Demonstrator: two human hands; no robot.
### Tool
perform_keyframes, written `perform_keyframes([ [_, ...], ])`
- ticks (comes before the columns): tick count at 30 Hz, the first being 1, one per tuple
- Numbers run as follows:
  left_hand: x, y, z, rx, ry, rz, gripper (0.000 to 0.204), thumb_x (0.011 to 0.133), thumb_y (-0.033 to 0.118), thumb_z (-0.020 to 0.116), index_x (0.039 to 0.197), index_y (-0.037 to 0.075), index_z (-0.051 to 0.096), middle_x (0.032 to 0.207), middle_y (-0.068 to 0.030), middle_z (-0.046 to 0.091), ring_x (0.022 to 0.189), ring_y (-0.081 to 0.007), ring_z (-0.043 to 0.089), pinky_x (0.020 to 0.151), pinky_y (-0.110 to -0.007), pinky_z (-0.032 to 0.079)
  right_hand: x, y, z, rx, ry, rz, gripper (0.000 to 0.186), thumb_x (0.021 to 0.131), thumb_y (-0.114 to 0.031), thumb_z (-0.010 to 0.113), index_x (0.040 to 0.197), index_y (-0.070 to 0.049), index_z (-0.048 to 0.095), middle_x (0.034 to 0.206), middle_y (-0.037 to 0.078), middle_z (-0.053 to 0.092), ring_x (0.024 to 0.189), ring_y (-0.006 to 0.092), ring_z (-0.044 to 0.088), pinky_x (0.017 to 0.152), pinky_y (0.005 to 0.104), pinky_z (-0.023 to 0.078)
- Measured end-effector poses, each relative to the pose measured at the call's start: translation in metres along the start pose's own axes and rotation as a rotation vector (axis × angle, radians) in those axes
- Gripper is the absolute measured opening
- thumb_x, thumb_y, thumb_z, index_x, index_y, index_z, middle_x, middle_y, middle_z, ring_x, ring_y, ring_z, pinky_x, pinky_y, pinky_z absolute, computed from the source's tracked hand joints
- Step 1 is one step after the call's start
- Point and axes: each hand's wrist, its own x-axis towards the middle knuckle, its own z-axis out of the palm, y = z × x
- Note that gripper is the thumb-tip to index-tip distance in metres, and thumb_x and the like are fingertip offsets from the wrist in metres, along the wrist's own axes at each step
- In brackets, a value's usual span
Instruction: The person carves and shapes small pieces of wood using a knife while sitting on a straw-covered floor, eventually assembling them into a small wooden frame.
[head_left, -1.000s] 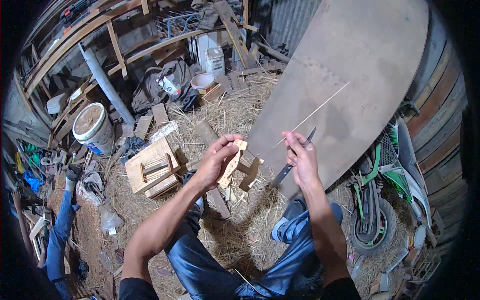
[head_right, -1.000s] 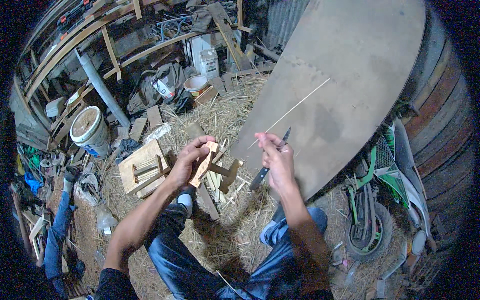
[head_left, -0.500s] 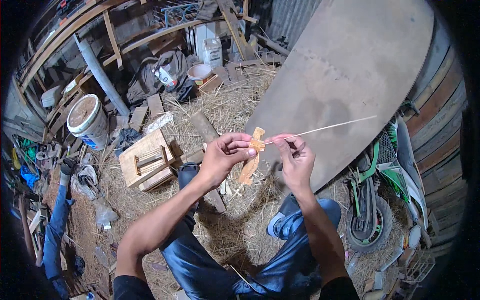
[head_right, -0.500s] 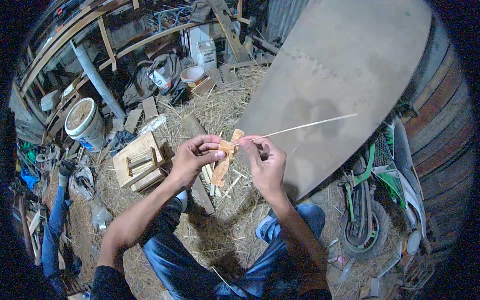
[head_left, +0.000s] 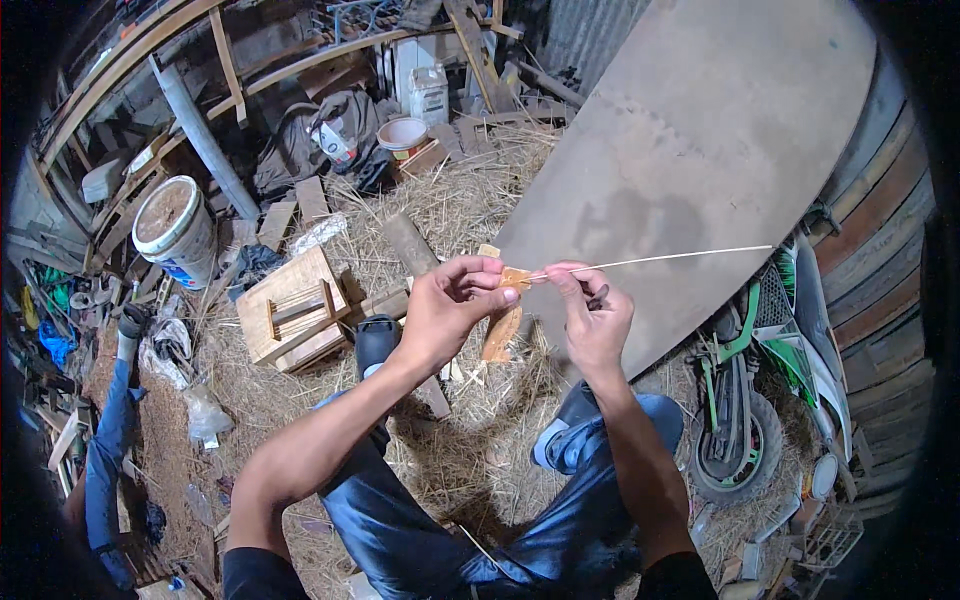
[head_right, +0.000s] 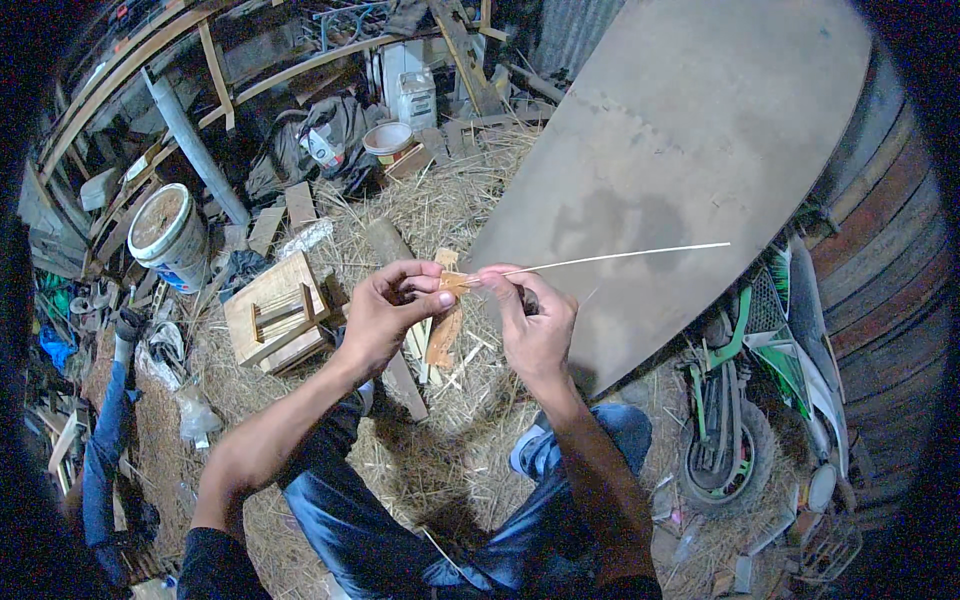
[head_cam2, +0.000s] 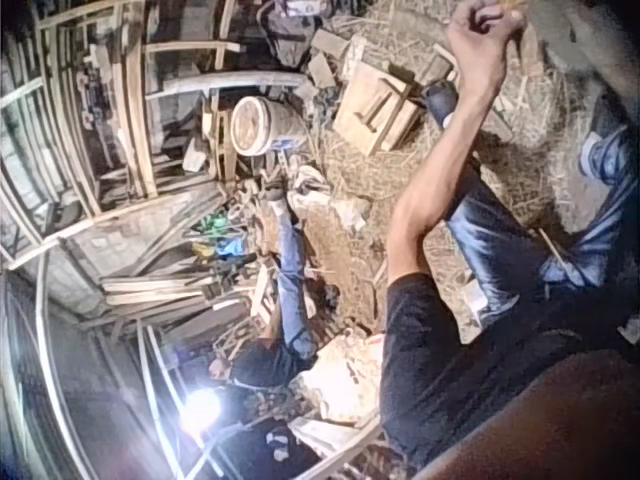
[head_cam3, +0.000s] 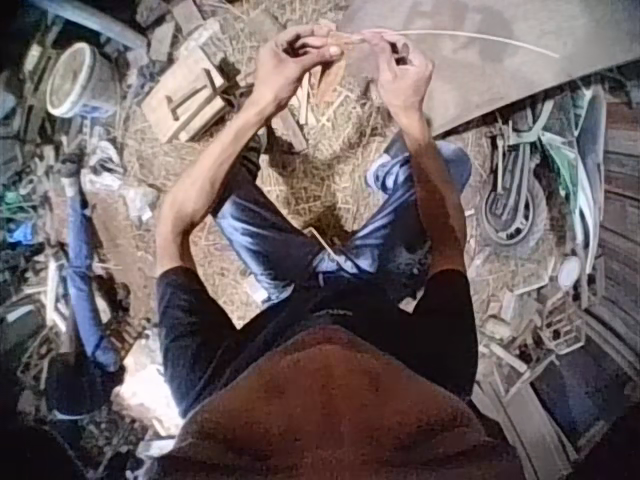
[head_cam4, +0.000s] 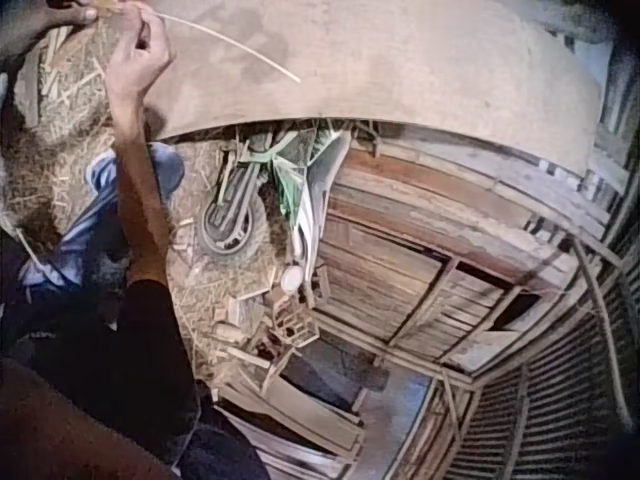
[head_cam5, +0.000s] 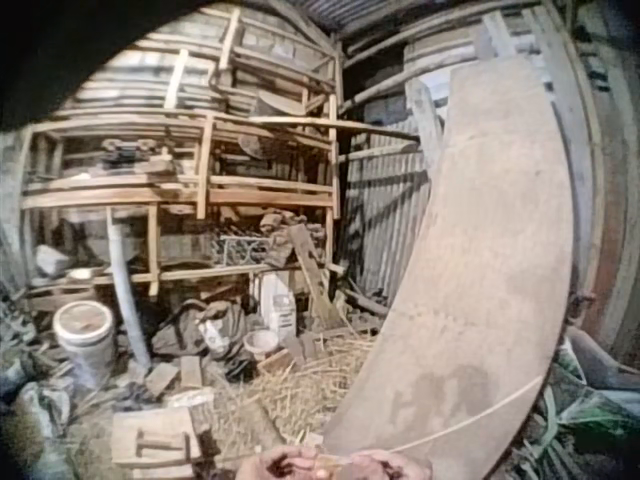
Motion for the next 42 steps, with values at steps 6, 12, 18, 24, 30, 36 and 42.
perform_keyframes([
  [6, 0.001, -0.003, 0.000, 0.042, 0.001, 0.014, 0.034, 0.075, 0.003, 0.071, 0.104, -0.005, 0.055, 0.088, -0.0078, 0.064, 0.079, -0.0098, 0.060, 0.072, -0.023, 0.051, -0.003, 0.008, 0.001, -0.061, 0.012, -0.068, 0.008, 0.083, -0.003, 0.062, 0.086, 0.003, 0.065, 0.083, 0.009, 0.068, 0.070, 0.0091, 0.062, 0.058, 0.0215, 0.047],
  [12, 0.001, 0.000, 0.000, -0.010, 0.036, -0.005, 0.033, 0.075, 0.001, 0.070, 0.104, -0.004, 0.055, 0.087, -0.0067, 0.064, 0.079, -0.0097, 0.060, 0.073, -0.023, 0.051, -0.002, 0.013, 0.007, -0.213, 0.009, -0.481, 0.009, 0.080, 0.001, 0.061, 0.088, 0.000, 0.066, 0.084, 0.014, 0.067, 0.070, 0.0196, 0.067, 0.058, 0.0265, 0.052],
  [18, 0.001, 0.007, 0.001, -0.018, 0.079, 0.030, 0.032, 0.075, 0.000, 0.070, 0.103, -0.003, 0.056, 0.087, -0.0057, 0.063, 0.078, -0.0089, 0.059, 0.074, -0.023, 0.050, -0.005, 0.005, 0.010, -0.311, -0.028, -0.507, 0.012, 0.079, -0.003, 0.062, 0.091, -0.002, 0.063, 0.082, 0.013, 0.066, 0.068, 0.0232, 0.066, 0.054, 0.0292, 0.052],
  [24, 0.000, 0.005, -0.001, 0.207, 0.100, 0.127, 0.032, 0.073, 0.003, 0.072, 0.101, -0.003, 0.057, 0.085, -0.0051, 0.064, 0.078, -0.0082, 0.059, 0.075, -0.022, 0.049, -0.005, -0.001, 0.015, -0.338, -0.054, -0.453, 0.012, 0.077, 0.000, 0.064, 0.090, -0.002, 0.063, 0.077, 0.011, 0.064, 0.060, 0.0178, 0.063, 0.050, 0.0252, 0.048],
  [30, -0.003, 0.008, 0.004, 0.375, 0.125, 0.191, 0.031, 0.072, 0.006, 0.074, 0.099, -0.002, 0.060, 0.084, -0.0050, 0.065, 0.078, -0.0085, 0.060, 0.075, -0.023, 0.049, -0.006, 0.005, 0.018, -0.366, -0.047, -0.458, 0.012, 0.079, -0.007, 0.064, 0.091, -0.004, 0.062, 0.079, 0.011, 0.064, 0.062, 0.0231, 0.064, 0.050, 0.0302, 0.050],
  [36, 0.000, 0.006, 0.003, 0.386, 0.132, 0.169, 0.030, 0.073, 0.006, 0.073, 0.099, -0.004, 0.060, 0.085, -0.0065, 0.065, 0.079, -0.0089, 0.060, 0.075, -0.023, 0.049, -0.002, 0.007, 0.017, -0.374, -0.044, -0.489, 0.014, 0.079, -0.007, 0.065, 0.091, -0.004, 0.059, 0.080, 0.010, 0.064, 0.062, 0.0218, 0.064, 0.048, 0.0288, 0.049],
  [42, 0.008, 0.003, -0.003, 0.371, 0.167, 0.161, 0.029, 0.074, 0.005, 0.072, 0.098, -0.004, 0.059, 0.084, -0.0055, 0.064, 0.078, -0.0082, 0.058, 0.073, -0.023, 0.049, -0.008, 0.002, 0.012, -0.301, -0.023, -0.507, 0.021, 0.074, -0.003, 0.070, 0.091, -0.003, 0.057, 0.076, 0.009, 0.062, 0.057, 0.0156, 0.061, 0.046, 0.0245, 0.046],
])
